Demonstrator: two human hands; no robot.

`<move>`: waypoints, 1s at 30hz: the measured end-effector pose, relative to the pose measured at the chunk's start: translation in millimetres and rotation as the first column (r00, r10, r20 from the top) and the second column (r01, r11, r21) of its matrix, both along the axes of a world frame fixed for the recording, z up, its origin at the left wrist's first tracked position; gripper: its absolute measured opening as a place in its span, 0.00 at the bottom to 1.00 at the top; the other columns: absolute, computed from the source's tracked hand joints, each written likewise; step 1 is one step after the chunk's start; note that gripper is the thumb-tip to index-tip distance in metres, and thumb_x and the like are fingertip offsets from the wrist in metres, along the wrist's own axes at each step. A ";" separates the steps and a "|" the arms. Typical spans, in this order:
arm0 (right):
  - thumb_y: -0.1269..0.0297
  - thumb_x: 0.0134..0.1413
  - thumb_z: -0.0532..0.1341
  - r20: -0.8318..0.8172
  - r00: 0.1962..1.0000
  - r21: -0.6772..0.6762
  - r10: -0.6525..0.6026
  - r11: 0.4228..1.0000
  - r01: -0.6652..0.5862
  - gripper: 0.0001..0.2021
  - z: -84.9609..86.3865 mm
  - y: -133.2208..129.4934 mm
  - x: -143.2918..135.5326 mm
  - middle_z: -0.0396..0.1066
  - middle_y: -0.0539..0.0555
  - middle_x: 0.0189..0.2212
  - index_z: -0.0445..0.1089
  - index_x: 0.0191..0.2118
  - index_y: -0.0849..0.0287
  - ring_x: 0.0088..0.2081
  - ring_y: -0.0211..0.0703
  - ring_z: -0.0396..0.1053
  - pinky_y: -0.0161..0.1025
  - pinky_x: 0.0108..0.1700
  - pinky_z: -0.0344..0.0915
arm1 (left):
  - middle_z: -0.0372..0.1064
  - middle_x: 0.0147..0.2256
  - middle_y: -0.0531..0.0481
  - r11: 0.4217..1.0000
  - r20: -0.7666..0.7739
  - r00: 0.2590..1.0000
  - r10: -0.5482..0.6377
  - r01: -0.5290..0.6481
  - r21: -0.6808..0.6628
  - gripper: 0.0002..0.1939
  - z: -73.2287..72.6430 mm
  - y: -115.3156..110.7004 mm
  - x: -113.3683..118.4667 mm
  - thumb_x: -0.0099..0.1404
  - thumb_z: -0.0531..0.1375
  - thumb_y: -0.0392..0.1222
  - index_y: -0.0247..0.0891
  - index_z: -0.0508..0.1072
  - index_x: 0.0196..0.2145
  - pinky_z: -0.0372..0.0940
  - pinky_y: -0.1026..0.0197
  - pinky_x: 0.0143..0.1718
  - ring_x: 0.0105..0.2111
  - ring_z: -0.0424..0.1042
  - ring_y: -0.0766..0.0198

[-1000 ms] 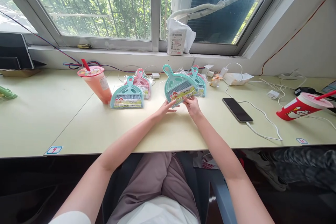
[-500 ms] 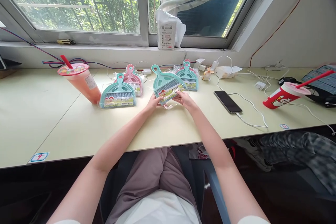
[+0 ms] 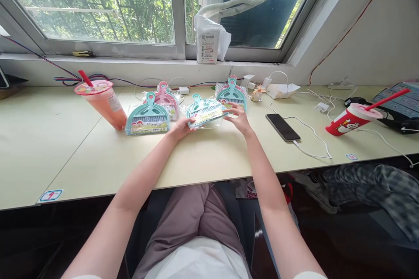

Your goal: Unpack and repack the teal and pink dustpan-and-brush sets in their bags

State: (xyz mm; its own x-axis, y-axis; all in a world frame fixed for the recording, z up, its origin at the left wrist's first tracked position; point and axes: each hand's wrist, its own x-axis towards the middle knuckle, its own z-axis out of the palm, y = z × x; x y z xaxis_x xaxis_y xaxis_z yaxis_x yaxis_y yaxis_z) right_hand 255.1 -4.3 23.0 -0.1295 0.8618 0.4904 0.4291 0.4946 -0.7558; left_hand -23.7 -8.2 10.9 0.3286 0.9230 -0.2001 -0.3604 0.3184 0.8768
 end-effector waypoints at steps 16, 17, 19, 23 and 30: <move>0.51 0.57 0.60 -0.194 0.981 -0.032 -0.022 0.999 0.016 0.15 -9.2 8.7 -10.5 0.76 0.54 0.45 0.63 0.27 0.55 0.51 0.51 0.68 0.45 0.48 0.63 | 0.75 0.44 0.40 0.981 -0.138 0.976 -0.168 0.180 0.077 0.20 -4.6 -3.5 -3.9 0.63 0.64 0.43 0.34 0.69 0.51 0.75 0.66 0.32 0.35 0.79 0.59; 0.51 0.57 0.60 -0.178 0.983 -0.027 -0.043 0.999 0.038 0.14 -10.3 9.1 -11.2 0.76 0.54 0.44 0.63 0.27 0.55 0.50 0.51 0.68 0.44 0.47 0.63 | 0.75 0.44 0.39 0.983 -0.155 0.976 -0.154 0.167 0.076 0.21 -4.7 -4.2 -3.7 0.61 0.65 0.41 0.33 0.69 0.50 0.75 0.65 0.32 0.35 0.79 0.59; 0.52 0.57 0.60 -0.154 0.985 -0.008 -0.072 0.997 0.072 0.14 -11.4 8.9 -12.7 0.76 0.54 0.44 0.62 0.27 0.55 0.48 0.51 0.68 0.43 0.44 0.62 | 0.75 0.45 0.37 0.982 -0.185 0.971 -0.152 0.170 0.082 0.21 -4.8 -5.7 -3.1 0.59 0.66 0.37 0.32 0.68 0.49 0.76 0.64 0.32 0.35 0.80 0.58; 0.53 0.58 0.58 -0.111 0.987 0.075 -0.118 0.989 0.127 0.13 -11.9 7.1 -16.0 0.75 0.56 0.45 0.62 0.28 0.55 0.47 0.50 0.67 0.41 0.41 0.63 | 0.73 0.48 0.35 0.960 -0.231 0.952 -0.199 0.237 0.148 0.22 -4.0 -9.2 -1.1 0.59 0.66 0.38 0.33 0.67 0.50 0.76 0.63 0.31 0.34 0.80 0.57; 0.50 0.59 0.59 -0.151 0.973 0.185 -0.173 0.962 0.200 0.14 -15.4 5.7 -23.1 0.65 0.60 0.54 0.67 0.32 0.55 0.56 0.53 0.63 0.44 0.44 0.69 | 0.70 0.52 0.36 0.914 -0.322 0.930 -0.179 0.278 0.295 0.33 1.2 -14.0 0.1 0.57 0.67 0.44 0.38 0.62 0.58 0.76 0.58 0.33 0.35 0.79 0.56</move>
